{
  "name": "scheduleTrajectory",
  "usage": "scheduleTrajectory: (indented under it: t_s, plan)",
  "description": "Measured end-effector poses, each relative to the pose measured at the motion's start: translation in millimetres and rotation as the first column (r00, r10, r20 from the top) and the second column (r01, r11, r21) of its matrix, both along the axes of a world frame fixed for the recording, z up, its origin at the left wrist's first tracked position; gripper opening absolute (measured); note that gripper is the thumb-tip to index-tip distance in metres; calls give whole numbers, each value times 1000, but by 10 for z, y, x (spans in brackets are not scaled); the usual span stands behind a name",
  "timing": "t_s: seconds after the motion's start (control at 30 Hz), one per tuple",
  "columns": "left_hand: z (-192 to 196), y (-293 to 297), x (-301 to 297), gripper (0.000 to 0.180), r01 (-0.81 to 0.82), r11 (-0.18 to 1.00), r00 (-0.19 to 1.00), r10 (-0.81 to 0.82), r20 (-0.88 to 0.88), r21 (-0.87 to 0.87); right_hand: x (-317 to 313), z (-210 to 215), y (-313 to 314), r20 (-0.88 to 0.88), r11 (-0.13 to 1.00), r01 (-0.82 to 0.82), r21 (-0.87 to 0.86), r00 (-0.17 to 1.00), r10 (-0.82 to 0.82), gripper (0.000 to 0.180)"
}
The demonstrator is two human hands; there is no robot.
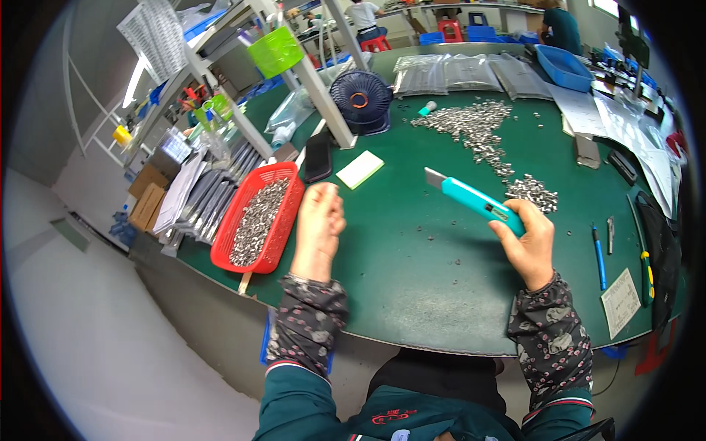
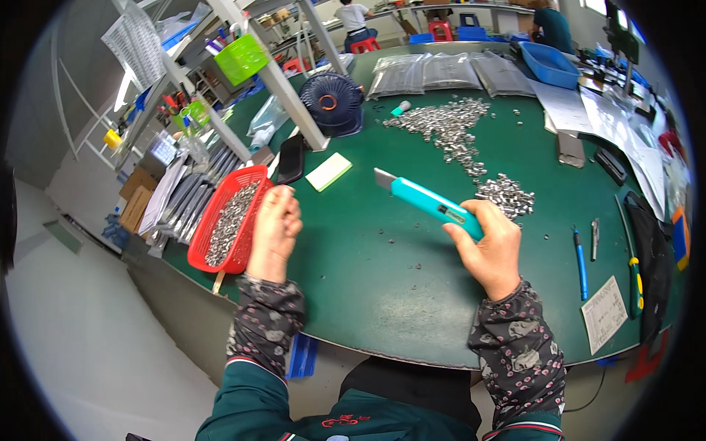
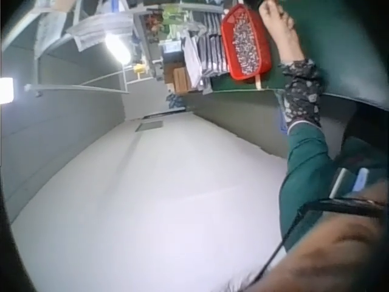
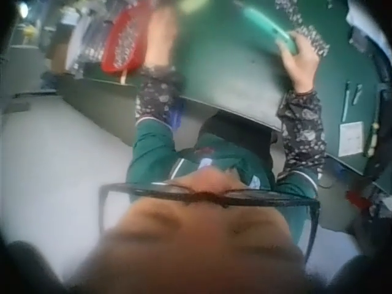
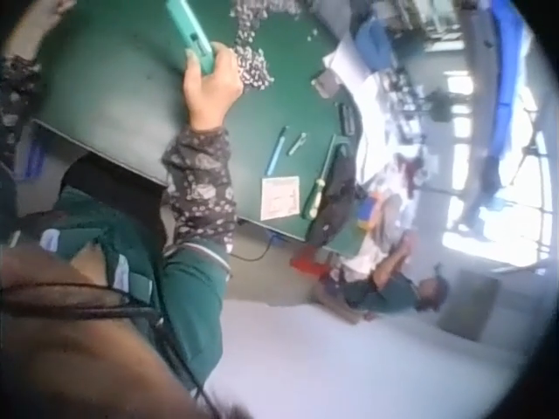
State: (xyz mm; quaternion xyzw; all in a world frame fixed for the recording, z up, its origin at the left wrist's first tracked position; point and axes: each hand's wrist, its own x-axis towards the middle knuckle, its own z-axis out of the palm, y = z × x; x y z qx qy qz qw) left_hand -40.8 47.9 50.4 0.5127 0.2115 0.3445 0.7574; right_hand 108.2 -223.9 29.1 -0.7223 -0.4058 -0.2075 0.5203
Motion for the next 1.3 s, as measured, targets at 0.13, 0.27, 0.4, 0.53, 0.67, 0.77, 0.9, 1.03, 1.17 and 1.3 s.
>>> scheduleTrajectory:
  t_s: [0.13, 0.27, 0.4, 0.53, 0.67, 0.77, 0.9, 1.03, 1.17, 1.3]
  plan:
    - [324, 598, -490, 14, -328, 917, 937, 346, -42, 227, -31, 30, 0, 2, 1000, -21, -11, 1000, 21, 24]
    - [358, 883, -757, 34, -439, 885, 884, 456, -100, 154, -27, 14, -4, 5, 999, -23, -34, 1000, 23, 23]
    - [108, 782, -657, 37, -222, 974, 975, 222, -7, -47, -30, 14, 0, -2, 999, -27, -32, 1000, 27, 23]
    - [-69, 198, -173, 31, 7, 989, 999, -1, 38, -146, -26, -8, -1, -25, 999, -15, -47, 1000, 14, 23]
    - [-149, -249, 203, 15, 186, 949, 981, -168, 93, -254, -14, -15, 6, -34, 999, -15, -42, 999, 14, 23]
    - [-239, -424, 409, 14, 269, 915, 960, -228, 165, -302, -22, 7, 3, -17, 998, -17, -53, 1000, 16, 23]
    - [-374, -617, 545, 16, 313, 879, 943, -243, 228, -360, -10, -25, 28, -40, 998, -27, -52, 999, 25, 23]
    - [-585, -623, 529, 14, 274, 873, 961, -230, 155, -403, -2, -44, 11, -43, 989, -39, -142, 999, 33, 23]
    - [-587, -613, 502, 13, 293, 871, 956, -260, 136, -395, -15, -58, 7, -111, 965, -74, -252, 993, 47, 26]
    - [-613, -572, 491, 12, 308, 888, 951, -284, 119, -343, 2, -78, 6, -194, 962, -97, -254, 980, 47, 27]
